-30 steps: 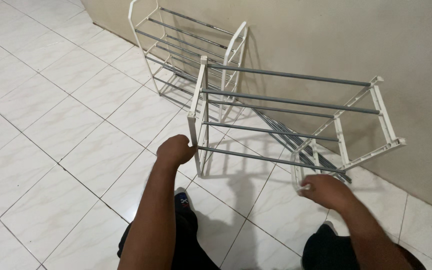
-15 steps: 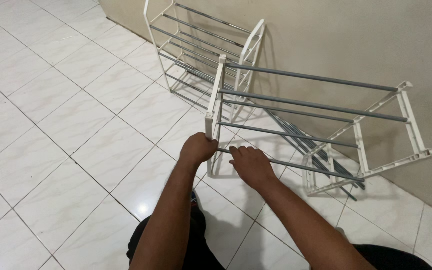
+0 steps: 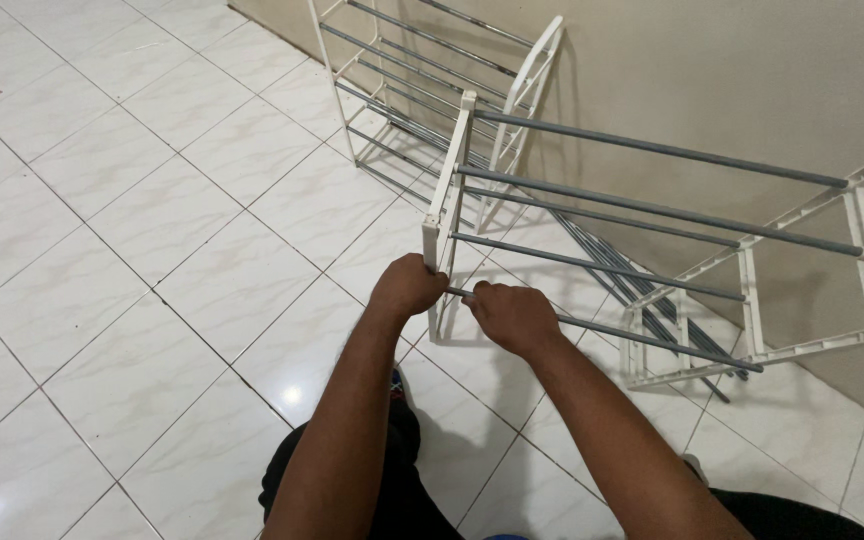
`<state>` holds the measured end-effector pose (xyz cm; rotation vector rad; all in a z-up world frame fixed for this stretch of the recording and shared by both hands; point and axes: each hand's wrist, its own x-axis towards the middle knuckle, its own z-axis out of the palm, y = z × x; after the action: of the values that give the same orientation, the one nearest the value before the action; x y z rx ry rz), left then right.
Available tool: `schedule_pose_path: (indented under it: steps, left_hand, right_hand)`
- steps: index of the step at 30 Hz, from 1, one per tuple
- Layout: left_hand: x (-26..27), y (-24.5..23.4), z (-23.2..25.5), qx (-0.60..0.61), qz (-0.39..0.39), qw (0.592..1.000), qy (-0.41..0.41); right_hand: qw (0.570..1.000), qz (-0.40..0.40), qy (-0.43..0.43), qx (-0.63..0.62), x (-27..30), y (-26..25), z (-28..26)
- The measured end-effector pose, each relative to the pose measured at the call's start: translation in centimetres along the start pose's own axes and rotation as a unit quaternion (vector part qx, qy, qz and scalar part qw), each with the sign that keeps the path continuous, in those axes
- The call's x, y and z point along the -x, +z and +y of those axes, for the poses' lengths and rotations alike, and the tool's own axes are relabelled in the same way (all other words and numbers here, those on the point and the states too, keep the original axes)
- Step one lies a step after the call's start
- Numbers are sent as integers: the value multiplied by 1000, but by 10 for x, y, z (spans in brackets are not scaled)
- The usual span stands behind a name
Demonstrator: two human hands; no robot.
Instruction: The person assembles a white metal rack by inserting metal rods into white plastic side frames. They connect the two side frames with multiple horizontal rods and adjust the alignment to form a stable structure.
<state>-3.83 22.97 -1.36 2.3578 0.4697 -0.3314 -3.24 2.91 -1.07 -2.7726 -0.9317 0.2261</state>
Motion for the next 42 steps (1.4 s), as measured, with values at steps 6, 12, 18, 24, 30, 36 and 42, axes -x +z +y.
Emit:
schedule_pose_path:
  steps: [6,12,18,24,30,36,42]
  left_hand:
    - [-2,0,-2,5,3,1000,14]
    - [-6,0,-5,0,-8,1000,11]
    - [-6,-1,-6,14,1,1000,8]
    - [-5,-5,-5,7,11,1000,-9]
    - [-1,-8,-2,17,11,1000,-6]
    - [2,-16,-3,29,22,999,-35]
    - [3,-19,-2,52,61,996,-40]
  right_hand:
    - [985,160,-63,21,10,12,1]
    - [1000,11,3,-25,3,-2,1]
    - [997,1,-4,-76,6,-14,-3]
    - [998,29,-19,-56,3,-13,-6]
    - [997,72,-5,-24,5,-7,-6]
    - [996,78,31,-43,9,-6,1]
    - [996,73,35,-45,14,-8,-2]
